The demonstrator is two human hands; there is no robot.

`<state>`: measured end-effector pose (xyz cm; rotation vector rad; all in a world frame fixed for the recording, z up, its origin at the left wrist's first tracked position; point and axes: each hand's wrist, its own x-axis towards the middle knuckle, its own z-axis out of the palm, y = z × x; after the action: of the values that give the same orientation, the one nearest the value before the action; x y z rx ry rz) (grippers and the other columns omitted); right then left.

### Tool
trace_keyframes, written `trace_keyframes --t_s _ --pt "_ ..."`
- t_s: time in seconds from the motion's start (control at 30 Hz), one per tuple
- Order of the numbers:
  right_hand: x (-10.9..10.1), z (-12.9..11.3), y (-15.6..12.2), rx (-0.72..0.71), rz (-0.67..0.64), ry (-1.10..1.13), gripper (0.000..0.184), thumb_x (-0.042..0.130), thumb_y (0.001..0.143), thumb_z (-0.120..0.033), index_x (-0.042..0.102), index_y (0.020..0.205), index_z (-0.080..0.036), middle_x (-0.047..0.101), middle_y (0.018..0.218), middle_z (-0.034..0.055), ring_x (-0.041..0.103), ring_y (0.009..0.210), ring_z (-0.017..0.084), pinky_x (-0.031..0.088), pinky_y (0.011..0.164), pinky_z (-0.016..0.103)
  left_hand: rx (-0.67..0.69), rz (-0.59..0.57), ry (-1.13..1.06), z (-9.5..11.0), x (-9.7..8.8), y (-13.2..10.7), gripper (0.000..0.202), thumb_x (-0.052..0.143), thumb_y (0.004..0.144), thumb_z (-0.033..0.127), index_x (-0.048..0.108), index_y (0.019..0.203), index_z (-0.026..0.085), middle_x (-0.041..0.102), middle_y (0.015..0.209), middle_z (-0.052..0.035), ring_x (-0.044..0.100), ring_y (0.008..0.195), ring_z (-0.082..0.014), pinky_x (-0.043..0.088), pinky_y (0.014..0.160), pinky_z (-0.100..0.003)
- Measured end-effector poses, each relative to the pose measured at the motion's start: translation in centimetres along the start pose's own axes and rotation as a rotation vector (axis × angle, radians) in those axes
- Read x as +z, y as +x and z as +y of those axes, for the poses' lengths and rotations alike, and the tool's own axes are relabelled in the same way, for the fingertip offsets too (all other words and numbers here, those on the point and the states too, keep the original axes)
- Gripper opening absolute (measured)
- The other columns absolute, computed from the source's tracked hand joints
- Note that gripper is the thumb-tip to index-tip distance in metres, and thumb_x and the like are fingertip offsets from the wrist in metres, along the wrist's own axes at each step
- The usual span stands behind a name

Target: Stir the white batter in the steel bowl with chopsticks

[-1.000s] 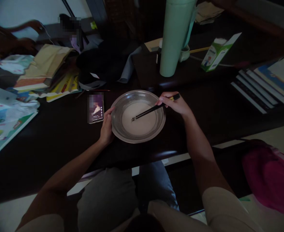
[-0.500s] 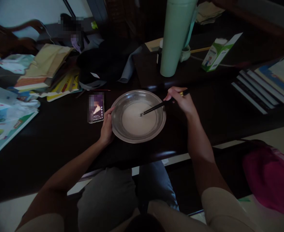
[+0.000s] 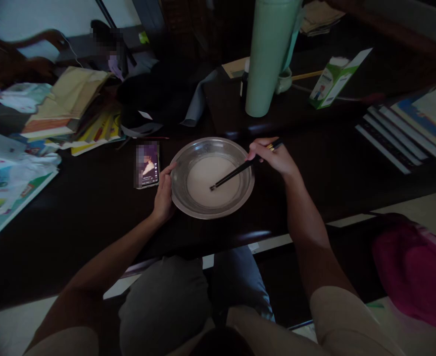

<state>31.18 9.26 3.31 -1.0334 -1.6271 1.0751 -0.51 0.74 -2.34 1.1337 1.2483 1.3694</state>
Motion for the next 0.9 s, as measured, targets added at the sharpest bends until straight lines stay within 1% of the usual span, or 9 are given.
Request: trace_keyframes --t_s 0.07,0.23,0.37,0.43,0.53,0.6,0.7,0.77,0.9 --pt "0.15 -0.06 0.05 -0.005 -0.040 -0.018 0.039 0.070 0.082 -0.059 0.075 0.065 -0.024 0.074 0.068 0.0036 0.062 0.061 0.014 0.041 0.048 0.027 0.012 0.001 0.010 0.04 0.01 -0.01 0.056 0.049 0.091 0.071 0.057 0.127 0.030 0.062 0.133 -0.0062 0.059 0.122 -0.0230 0.046 0.109 -0.042" --pt "-0.02 0.11 0.12 -0.001 0.141 0.016 0.045 0.069 0.082 -0.061 0.070 0.057 -0.024 0.070 0.061 0.0028 0.062 0.056 0.014 0.039 0.046 0.028 0.033 0.000 0.040 0.01 -0.03 -0.02 0.054 0.047 0.092 0.070 0.057 0.127 0.029 0.061 0.135 -0.0067 0.058 0.125 -0.0239 0.044 0.110 -0.042" --pt "-0.01 0.07 0.04 0.014 -0.008 -0.001 0.040 0.070 0.082 -0.059 0.074 0.062 -0.024 0.073 0.066 0.0029 0.064 0.060 0.014 0.040 0.047 0.028 0.012 -0.010 0.017 -0.06 -0.02 0.01 0.053 0.048 0.092 0.070 0.056 0.128 0.031 0.061 0.134 -0.0055 0.058 0.123 -0.0233 0.045 0.110 -0.042" --pt "0.01 0.04 0.08 0.014 -0.023 -0.007 0.037 0.072 0.080 -0.058 0.076 0.065 -0.025 0.075 0.069 0.0031 0.064 0.061 0.015 0.041 0.048 0.028 0.017 -0.005 0.021 -0.06 0.00 0.03 0.053 0.048 0.092 0.070 0.057 0.127 0.031 0.062 0.133 -0.0056 0.059 0.123 -0.0235 0.046 0.109 -0.042" --pt "-0.15 0.11 0.12 0.014 0.118 0.026 0.040 0.072 0.080 -0.059 0.072 0.058 -0.025 0.072 0.062 0.0037 0.063 0.057 0.015 0.038 0.046 0.029 0.020 0.001 0.014 -0.05 0.00 0.04 0.054 0.050 0.091 0.070 0.058 0.126 0.030 0.063 0.132 -0.0059 0.060 0.120 -0.0237 0.048 0.107 -0.042" --pt "-0.20 0.15 0.10 0.021 0.141 0.040 0.044 0.070 0.081 -0.059 0.070 0.055 -0.024 0.070 0.059 0.0036 0.062 0.055 0.014 0.037 0.046 0.030 0.015 0.001 0.000 -0.03 0.00 0.03 0.054 0.050 0.091 0.071 0.058 0.126 0.031 0.064 0.130 -0.0057 0.061 0.118 -0.0233 0.049 0.105 -0.042" --pt "-0.06 0.11 0.04 0.030 0.007 0.012 0.040 0.071 0.080 -0.059 0.074 0.061 -0.025 0.074 0.065 0.0032 0.064 0.059 0.015 0.040 0.047 0.029 0.010 0.001 -0.010 0.03 0.03 -0.01 0.054 0.051 0.090 0.071 0.058 0.126 0.031 0.064 0.130 -0.0055 0.061 0.118 -0.0228 0.049 0.105 -0.041" --pt "-0.01 0.09 0.04 0.022 -0.024 -0.008 0.037 0.072 0.080 -0.058 0.076 0.065 -0.025 0.076 0.069 0.0028 0.064 0.062 0.015 0.041 0.049 0.028 0.019 -0.001 0.001 0.08 0.05 -0.03 0.055 0.051 0.090 0.071 0.058 0.126 0.030 0.063 0.131 -0.0060 0.060 0.120 -0.0231 0.048 0.107 -0.042" --pt "-0.26 0.18 0.03 0.009 0.135 0.017 0.042 0.069 0.083 -0.058 0.071 0.058 -0.024 0.072 0.062 0.0026 0.064 0.059 0.014 0.040 0.048 0.029 0.029 -0.012 0.018 0.08 0.02 -0.02 0.054 0.048 0.092 0.070 0.057 0.127 0.030 0.064 0.131 -0.0062 0.060 0.121 -0.0239 0.048 0.107 -0.043"
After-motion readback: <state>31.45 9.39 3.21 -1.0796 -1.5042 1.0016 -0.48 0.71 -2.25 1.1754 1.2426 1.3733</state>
